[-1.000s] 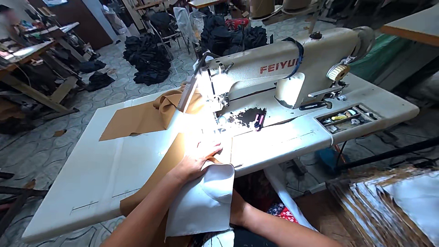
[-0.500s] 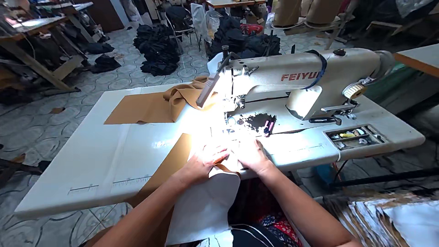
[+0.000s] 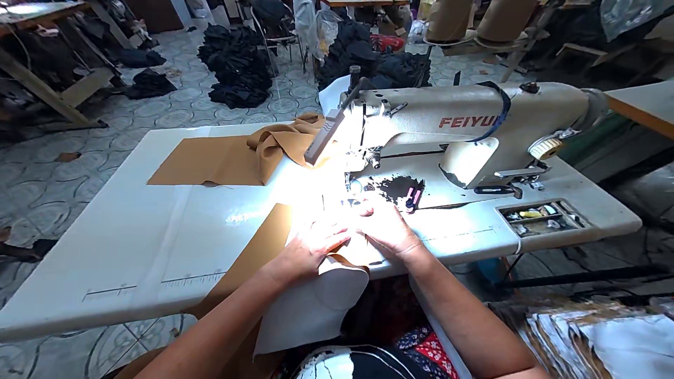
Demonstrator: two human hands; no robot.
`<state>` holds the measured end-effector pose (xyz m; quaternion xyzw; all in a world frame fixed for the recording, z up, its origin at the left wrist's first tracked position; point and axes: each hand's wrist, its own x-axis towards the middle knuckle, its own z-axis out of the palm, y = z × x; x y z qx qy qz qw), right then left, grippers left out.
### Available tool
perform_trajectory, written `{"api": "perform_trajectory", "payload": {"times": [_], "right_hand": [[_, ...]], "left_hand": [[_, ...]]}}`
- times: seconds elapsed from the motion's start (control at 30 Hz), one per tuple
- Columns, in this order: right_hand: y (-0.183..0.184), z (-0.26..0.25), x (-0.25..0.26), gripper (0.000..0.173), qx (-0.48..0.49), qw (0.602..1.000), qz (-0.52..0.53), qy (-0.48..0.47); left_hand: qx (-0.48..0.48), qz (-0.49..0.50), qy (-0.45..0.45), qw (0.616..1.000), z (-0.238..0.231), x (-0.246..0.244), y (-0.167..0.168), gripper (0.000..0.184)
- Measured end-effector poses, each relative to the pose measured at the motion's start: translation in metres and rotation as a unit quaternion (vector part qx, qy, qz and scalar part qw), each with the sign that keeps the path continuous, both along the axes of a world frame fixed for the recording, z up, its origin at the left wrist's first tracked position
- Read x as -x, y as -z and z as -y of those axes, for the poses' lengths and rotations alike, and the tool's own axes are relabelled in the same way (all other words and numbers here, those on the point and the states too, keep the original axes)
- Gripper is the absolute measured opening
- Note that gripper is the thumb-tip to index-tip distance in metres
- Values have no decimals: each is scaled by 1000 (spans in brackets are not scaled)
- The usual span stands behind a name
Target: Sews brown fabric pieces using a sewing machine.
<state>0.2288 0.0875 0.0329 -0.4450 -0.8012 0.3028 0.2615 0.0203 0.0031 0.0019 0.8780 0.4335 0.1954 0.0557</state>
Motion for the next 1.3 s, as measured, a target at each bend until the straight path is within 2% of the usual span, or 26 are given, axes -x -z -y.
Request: {"api": "perform_trajectory", "payload": {"times": [0.1, 0.17, 0.23, 0.27, 0.4, 0.57, 0.77, 0.9, 1.03, 1.13, 1.2, 1.3], "right_hand": [[-3, 1, 0, 47, 27, 1000, -12, -4], [-4, 1, 1, 40, 17, 1000, -14, -5], [0, -1, 1, 19, -17, 1000, -18, -11], [1, -1, 1, 16, -33, 999, -6, -17], [3, -1, 0, 25, -47, 999, 1, -10], [10, -2, 0, 19, -89, 996, -25, 2], [16, -1, 0, 15, -109, 994, 8, 3], [25, -4, -4, 10, -143, 989, -36, -18], [25, 1, -5, 12, -164, 984, -65, -4], [29, 1, -5, 18, -170, 984, -62, 3], [32, -2, -6, 23, -170, 984, -53, -19], [33, -4, -9, 18, -171, 982, -12, -81]], "left_hand": [[-17, 1, -1, 1000, 0, 1, 2, 45], [-33, 6, 2, 999, -1, 0, 3, 44], [-23, 0, 2, 1000, 0, 0, 0, 45], [-24, -4, 1, 1000, 0, 0, -1, 45], [-29, -9, 4, 1000, -2, -2, -3, 44], [-27, -6, 3, 1000, -3, -3, -3, 45], [-17, -9, 2, 1000, -2, -3, -4, 43], [-21, -13, -9, 1000, -3, -4, -3, 40], [-56, -15, -24, 998, -3, -4, 4, 39], [-44, -15, -39, 998, -1, -3, 5, 42], [-42, -13, -42, 998, 0, -5, 2, 41], [-40, -7, -44, 998, 1, -7, -1, 41]]}}
